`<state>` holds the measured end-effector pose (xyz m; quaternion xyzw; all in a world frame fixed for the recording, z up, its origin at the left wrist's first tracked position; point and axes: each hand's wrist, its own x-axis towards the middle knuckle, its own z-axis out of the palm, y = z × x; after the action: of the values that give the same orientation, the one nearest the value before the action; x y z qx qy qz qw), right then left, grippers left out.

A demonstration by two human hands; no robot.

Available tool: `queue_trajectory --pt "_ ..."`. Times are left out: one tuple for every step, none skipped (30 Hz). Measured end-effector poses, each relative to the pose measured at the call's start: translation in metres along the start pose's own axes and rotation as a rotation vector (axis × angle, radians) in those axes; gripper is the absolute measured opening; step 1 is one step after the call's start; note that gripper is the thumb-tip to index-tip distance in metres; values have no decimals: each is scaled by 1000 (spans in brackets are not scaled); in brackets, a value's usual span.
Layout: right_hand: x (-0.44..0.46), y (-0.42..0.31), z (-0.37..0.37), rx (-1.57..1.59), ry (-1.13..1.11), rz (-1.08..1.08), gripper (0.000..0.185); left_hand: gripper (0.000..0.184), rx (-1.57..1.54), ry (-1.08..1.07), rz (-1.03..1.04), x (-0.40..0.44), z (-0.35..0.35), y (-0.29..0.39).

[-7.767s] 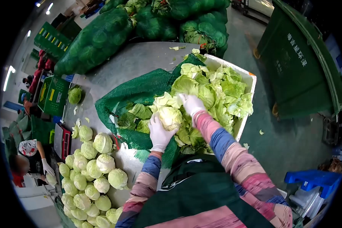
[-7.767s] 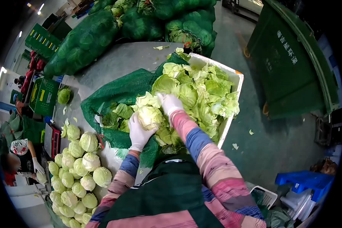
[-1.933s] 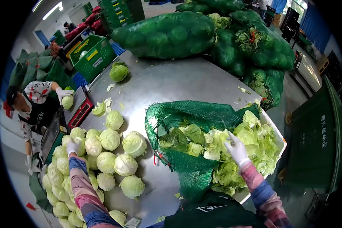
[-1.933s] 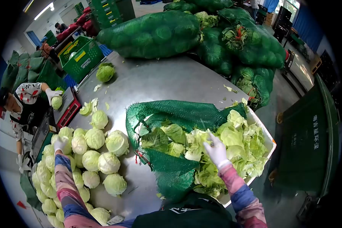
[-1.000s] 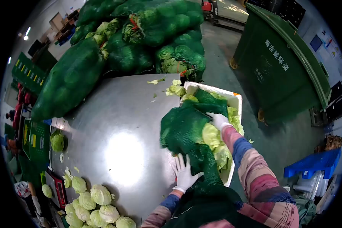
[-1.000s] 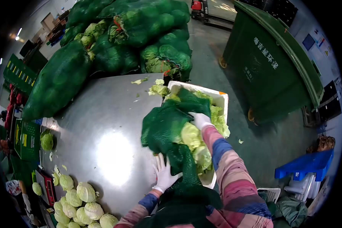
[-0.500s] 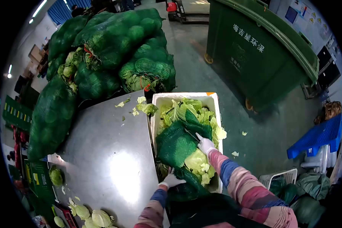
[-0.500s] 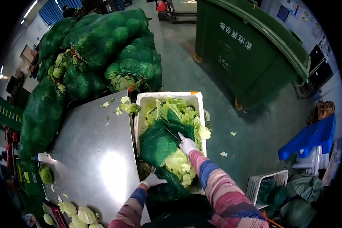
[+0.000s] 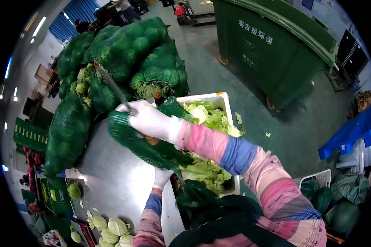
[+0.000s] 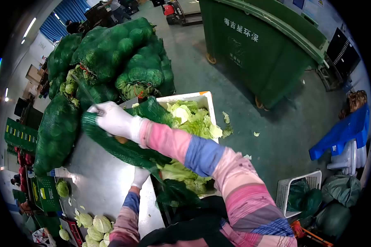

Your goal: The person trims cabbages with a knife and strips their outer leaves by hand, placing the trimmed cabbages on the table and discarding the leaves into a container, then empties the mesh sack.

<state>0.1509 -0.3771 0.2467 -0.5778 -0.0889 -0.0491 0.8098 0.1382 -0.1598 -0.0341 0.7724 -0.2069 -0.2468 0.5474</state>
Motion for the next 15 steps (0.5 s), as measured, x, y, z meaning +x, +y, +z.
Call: queue_trajectory --pt "8 -7 10 31 -51 -78 17 66 -1 -4 2 10 0 -12" --pt "15 -13 16 -23 9 -162 16 57 160 3 -20 28 -4 -35" --pt "18 -23 20 -75 69 -245 16 48 321 11 -44 40 -11 -45" --pt "-3 -61 17 -60 62 -37 26 41 202 120 -29 48 -21 -39" --pt "-4 -74 14 -63 81 -19 27 36 82 231 -15 58 -30 -29" --pt "-28 -103 9 -53 109 24 27 31 43 355 191 66 -34 -10" --pt "-24 -100 -2 -31 129 -37 26 27 5 480 400 73 -41 18" --pt "-32 -108 -5 22 203 -56 26 20 362 541 369 82 -66 45" --pt "-31 -106 -13 93 277 -137 21 18 291 587 356 93 -88 71" --pt "-33 -109 -23 104 282 -235 15 20 74 592 406 99 -105 98" --pt "-46 -121 -26 109 285 -207 13 26 -280 589 388 111 -123 129" --pt "-51 -126 -32 114 283 -238 14 33 -642 610 388 122 -140 160" --pt "-52 -132 -39 115 280 -267 14 45 -862 420 403 124 -166 189" --pt "-54 -134 -48 99 238 -333 15 45 -866 411 400 131 -192 213" --pt "-57 -136 -56 83 194 -400 16 41 -831 496 482 139 -215 237"
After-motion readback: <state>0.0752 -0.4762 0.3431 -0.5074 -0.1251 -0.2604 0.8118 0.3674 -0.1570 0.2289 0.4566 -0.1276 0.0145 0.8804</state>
